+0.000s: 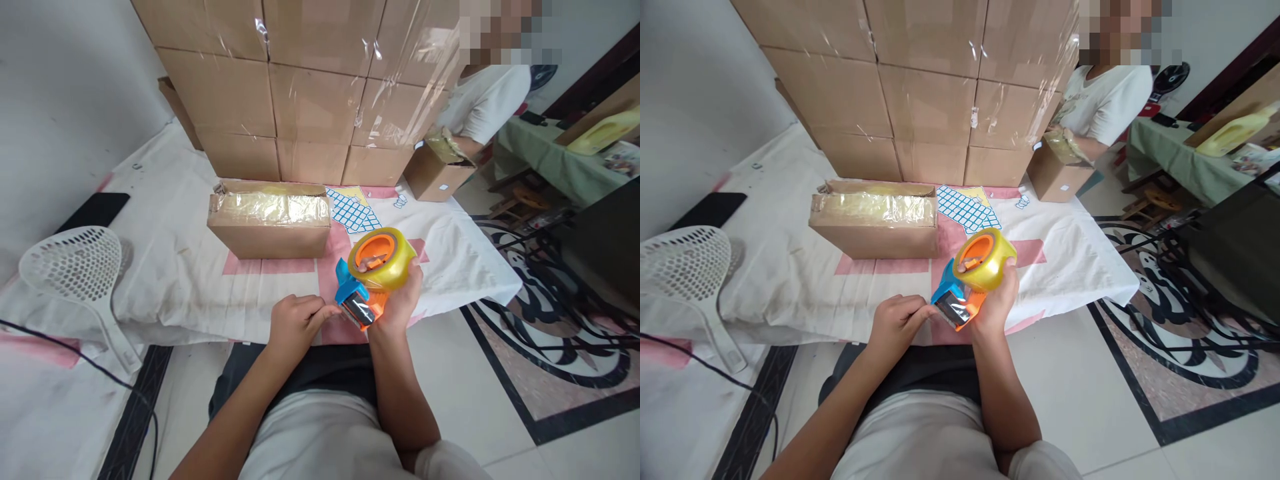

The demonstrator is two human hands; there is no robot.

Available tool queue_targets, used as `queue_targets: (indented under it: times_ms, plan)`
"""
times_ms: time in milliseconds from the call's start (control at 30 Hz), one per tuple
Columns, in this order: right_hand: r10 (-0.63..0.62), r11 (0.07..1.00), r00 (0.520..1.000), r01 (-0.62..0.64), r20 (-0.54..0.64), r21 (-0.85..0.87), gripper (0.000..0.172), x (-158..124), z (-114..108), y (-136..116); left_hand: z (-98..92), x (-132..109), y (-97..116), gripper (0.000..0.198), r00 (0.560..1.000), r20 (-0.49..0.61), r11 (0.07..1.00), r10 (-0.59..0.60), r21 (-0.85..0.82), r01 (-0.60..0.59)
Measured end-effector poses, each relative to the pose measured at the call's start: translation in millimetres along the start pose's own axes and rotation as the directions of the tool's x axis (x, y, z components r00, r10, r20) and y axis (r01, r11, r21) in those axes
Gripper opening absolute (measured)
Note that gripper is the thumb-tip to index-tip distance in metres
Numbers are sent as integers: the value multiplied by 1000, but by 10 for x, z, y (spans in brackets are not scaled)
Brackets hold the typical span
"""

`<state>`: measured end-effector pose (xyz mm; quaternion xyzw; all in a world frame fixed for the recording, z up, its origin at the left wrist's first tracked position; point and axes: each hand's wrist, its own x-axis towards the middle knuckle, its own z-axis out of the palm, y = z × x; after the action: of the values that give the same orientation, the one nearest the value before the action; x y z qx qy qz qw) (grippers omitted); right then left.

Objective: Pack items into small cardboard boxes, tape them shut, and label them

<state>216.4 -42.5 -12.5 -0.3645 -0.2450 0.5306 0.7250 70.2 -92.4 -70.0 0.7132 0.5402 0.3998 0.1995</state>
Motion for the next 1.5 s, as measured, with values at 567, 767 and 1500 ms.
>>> queue_targets:
  times_ms: [567,767,1500]
  plan:
    - [-138,990,980,133,-140,-47,52,5,-64,-81,-191,-10,227,24,942,270,924,-197,-271,271]
    - [-85,994,987,74,-135,-84,45,13,-68,-125,-251,-22,310,43,955,239,963,-174,-162,215]
    - [-124,985,976,100,-178,-137,45,-35,-31,-190,-218,42,556,19,959,186,873,-215,-403,274]
